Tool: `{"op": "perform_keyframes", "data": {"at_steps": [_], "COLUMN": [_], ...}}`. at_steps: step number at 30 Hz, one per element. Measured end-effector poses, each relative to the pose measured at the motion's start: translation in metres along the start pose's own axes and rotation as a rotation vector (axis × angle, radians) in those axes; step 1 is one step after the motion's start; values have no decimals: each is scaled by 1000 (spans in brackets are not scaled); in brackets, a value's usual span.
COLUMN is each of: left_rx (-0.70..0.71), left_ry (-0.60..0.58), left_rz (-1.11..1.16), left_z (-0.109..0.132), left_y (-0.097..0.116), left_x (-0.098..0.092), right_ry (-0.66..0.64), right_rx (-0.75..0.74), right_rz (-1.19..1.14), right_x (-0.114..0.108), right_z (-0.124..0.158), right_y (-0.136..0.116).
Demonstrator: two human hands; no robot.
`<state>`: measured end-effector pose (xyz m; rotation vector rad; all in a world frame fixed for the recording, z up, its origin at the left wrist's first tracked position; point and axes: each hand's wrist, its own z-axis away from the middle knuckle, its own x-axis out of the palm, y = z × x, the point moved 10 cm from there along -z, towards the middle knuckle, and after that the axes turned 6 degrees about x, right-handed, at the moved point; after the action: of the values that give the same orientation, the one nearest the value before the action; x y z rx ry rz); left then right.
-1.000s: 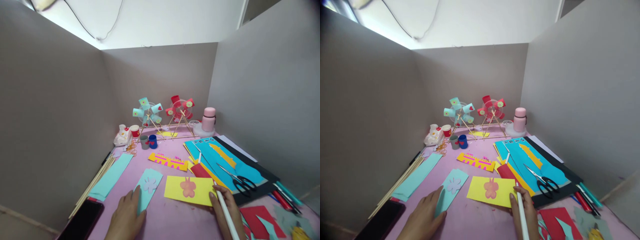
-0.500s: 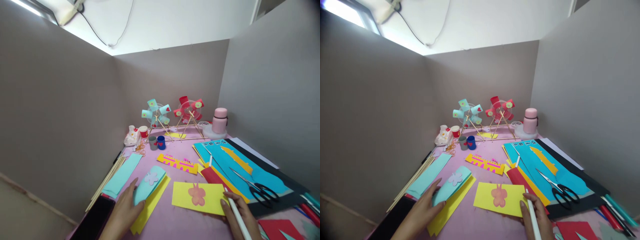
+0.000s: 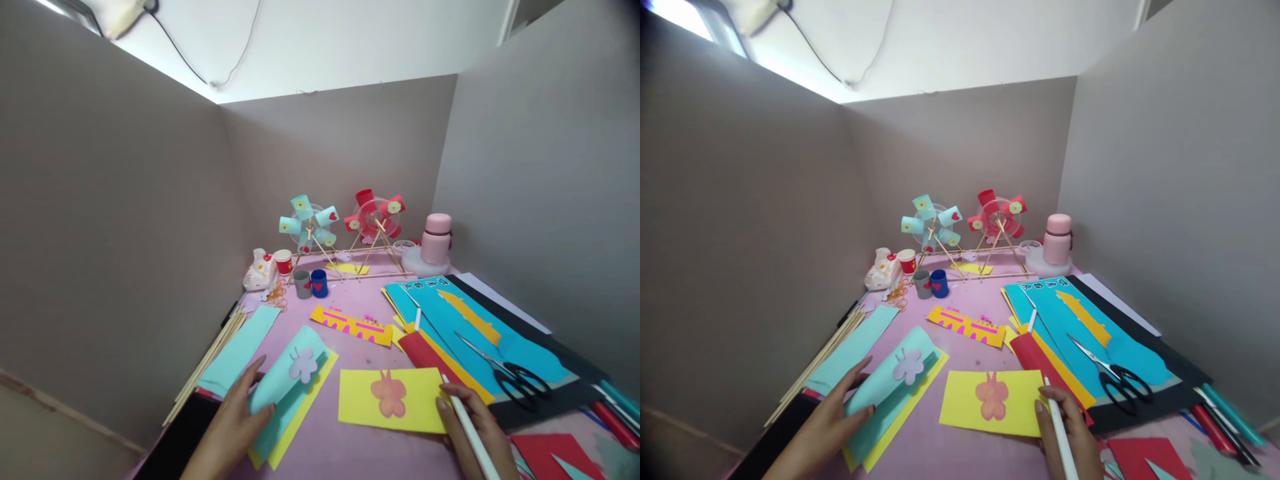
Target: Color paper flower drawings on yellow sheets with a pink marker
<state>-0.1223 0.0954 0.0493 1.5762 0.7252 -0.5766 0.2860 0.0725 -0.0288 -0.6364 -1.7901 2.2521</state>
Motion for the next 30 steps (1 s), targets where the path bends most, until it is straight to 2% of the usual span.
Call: {"op": "perform_keyframes", "data": {"at_steps": [4,8,12,17,23,26,30], "left_rx": [-4,-16,0,-18,8,19,29], "left_ry": [7,-27,-104,-205,-291,-305,-285], "left_rz": [-3,-131,-306,-463,-566,-600,-637], "left_z": [-1,0,-4,-8,3,6,6], "left_y": [-6,-6,2,8,26,34,38], "left_x": [-6,2,15,22,34,40,43], "right_ry": [68,100,102,93,-10,24,110], "right_rx": [-47,-69,-88,-108,-51,-49,-108], "right_rz": [20,9,50,89,96,100,104], "right_x": [-2,-2,-3,-5,-5,-13,-22], "right_z": [3,6,6,3,-9,-12,-4], "right_y": [-2,-5,-7,-6,7,8,-10]}}
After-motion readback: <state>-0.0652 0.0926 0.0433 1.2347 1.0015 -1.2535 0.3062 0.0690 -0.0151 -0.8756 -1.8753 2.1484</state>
